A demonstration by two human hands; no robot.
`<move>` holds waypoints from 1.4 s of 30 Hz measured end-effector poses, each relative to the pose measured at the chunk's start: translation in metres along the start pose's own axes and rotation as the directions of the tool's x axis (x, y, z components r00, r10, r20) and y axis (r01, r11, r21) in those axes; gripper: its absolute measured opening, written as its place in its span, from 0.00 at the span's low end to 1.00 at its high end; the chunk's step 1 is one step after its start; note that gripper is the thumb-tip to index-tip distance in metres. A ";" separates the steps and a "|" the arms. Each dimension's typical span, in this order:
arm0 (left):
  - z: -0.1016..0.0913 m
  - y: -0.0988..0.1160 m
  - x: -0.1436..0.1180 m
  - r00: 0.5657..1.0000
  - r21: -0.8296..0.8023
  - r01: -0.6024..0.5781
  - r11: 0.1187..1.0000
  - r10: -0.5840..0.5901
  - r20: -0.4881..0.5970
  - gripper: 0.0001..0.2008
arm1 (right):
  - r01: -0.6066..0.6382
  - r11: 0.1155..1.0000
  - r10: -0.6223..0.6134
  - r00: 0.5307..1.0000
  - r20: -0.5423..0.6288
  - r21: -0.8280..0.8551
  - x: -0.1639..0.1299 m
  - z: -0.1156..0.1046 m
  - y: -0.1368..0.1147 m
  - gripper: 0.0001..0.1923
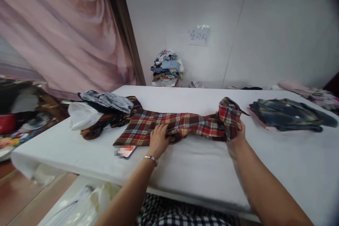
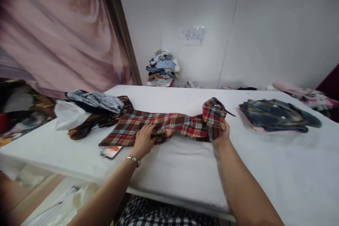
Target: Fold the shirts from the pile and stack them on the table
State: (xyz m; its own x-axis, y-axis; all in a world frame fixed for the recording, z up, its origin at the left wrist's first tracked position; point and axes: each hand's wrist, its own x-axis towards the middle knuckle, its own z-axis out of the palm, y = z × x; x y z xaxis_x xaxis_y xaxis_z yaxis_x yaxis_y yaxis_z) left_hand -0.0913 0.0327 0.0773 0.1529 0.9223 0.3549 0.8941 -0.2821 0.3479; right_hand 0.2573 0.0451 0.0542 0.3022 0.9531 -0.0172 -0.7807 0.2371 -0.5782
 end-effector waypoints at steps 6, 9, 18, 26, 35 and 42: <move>-0.020 0.009 0.020 1.000 -0.123 -0.008 0.992 0.008 -0.005 0.19 | 0.015 0.999 -0.008 0.976 -0.216 0.029 0.001 -0.005 -0.030 0.11; -0.046 0.018 0.029 0.978 -0.216 -0.035 0.976 -0.011 -0.208 0.18 | 0.098 0.988 -0.071 0.975 -0.209 0.121 -0.001 0.000 -0.038 0.13; -0.078 0.041 0.027 0.937 -0.254 -0.073 0.964 -0.021 -0.348 0.12 | 0.190 0.978 -0.174 0.971 -0.162 0.091 -0.005 0.006 -0.041 0.18; -0.133 0.070 0.119 0.902 0.034 -0.150 0.988 0.151 -0.405 0.15 | 0.259 0.960 -0.236 0.952 -0.196 0.104 -0.005 0.004 -0.052 0.13; -0.037 0.132 0.142 0.938 -0.091 -0.344 0.935 0.347 0.015 0.17 | 0.151 0.986 -0.167 0.931 -0.324 -0.074 0.011 -0.011 -0.036 0.08; 0.053 0.119 0.056 0.912 -0.160 -0.260 0.952 0.296 0.283 0.13 | 0.052 0.974 -0.132 0.921 -0.368 -0.220 0.014 -0.012 -0.022 0.10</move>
State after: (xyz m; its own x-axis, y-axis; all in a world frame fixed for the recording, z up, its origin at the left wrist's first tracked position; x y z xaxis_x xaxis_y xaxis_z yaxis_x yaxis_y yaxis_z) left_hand 0.0462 0.0643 0.0928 0.5234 0.8326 0.1814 0.7445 -0.5504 0.3780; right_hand 0.2851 0.0514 0.0565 0.5824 0.7769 -0.2393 -0.6247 0.2394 -0.7433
